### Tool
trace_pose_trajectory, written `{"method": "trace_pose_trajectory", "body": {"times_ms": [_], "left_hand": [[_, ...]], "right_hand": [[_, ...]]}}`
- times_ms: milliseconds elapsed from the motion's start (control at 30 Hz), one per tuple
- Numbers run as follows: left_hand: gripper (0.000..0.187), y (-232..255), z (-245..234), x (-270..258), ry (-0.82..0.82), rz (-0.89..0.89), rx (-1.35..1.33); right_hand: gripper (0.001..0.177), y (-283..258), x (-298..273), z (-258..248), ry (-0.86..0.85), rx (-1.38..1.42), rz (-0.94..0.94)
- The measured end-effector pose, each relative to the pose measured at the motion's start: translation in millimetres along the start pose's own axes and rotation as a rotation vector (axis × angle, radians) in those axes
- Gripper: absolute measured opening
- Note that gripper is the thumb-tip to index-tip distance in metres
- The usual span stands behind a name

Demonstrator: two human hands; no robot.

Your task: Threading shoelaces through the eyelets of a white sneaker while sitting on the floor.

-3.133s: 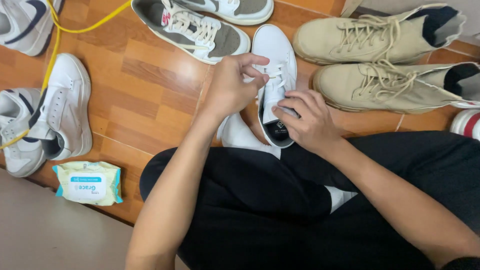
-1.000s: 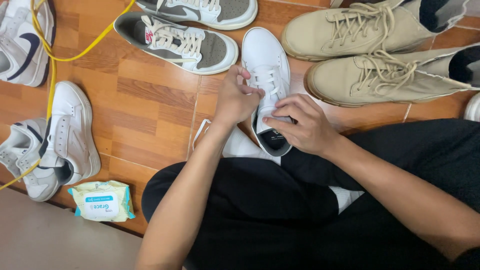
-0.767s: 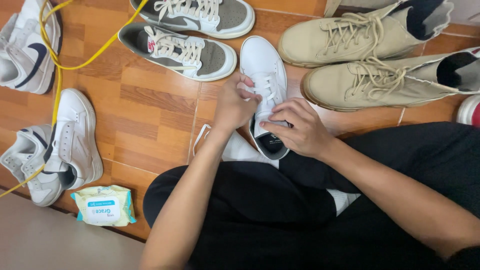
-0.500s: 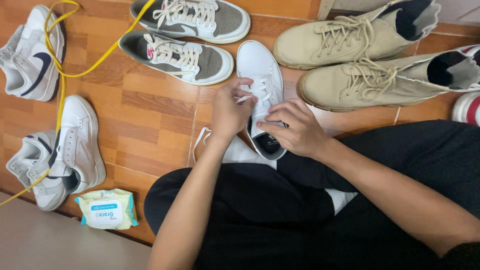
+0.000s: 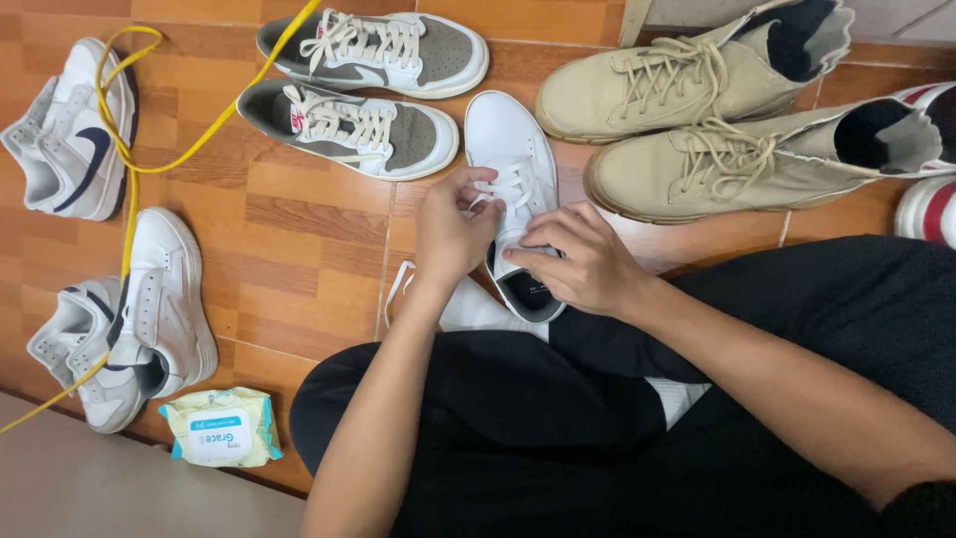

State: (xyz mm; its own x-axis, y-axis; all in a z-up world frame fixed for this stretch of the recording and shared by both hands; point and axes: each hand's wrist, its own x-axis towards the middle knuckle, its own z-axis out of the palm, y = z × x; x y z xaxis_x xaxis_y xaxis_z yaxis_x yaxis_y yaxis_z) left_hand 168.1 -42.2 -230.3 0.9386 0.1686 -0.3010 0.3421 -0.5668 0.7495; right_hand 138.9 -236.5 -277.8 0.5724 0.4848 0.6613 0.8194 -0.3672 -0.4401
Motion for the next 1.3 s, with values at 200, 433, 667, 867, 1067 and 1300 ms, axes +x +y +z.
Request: {"method": "trace_pose_trajectory", "body": {"times_ms": [200,433,667,867,1067,1300], "left_hand": [[0.030,-23.1,9.1,12.3,-0.009,-0.061,-0.063],[0.027,-38.0,9.9,22.9,-0.088,-0.224,-0.192],[0.026,-40.2,18.4,19.6,-0.049,-0.218,-0.227],[0.015,-3.2,0.9,8.2,-0.095,-0.142,0.016],[0.014,1.8,-2.9,3.9,-0.055,-0.041,0.188],[0.017,12.0,-16.0,-0.8,-0.109,0.275,0.222]], "right_hand": [[0.014,0.0,-0.6,-0.3,-0.020,0.006,0.008],[0.016,0.1,0.3,-0.5,-0.014,0.032,0.014],[0.017,-0.9,-6.3,-0.6,-0.038,0.071,0.058],[0.018,-1.2,-2.2,0.2,-0.033,0.078,0.042],[0.015,-1.3,-1.1,-0.9,-0.025,0.071,0.025],[0.017,-2.1,0.3,-2.2,-0.038,0.076,0.038]]}}
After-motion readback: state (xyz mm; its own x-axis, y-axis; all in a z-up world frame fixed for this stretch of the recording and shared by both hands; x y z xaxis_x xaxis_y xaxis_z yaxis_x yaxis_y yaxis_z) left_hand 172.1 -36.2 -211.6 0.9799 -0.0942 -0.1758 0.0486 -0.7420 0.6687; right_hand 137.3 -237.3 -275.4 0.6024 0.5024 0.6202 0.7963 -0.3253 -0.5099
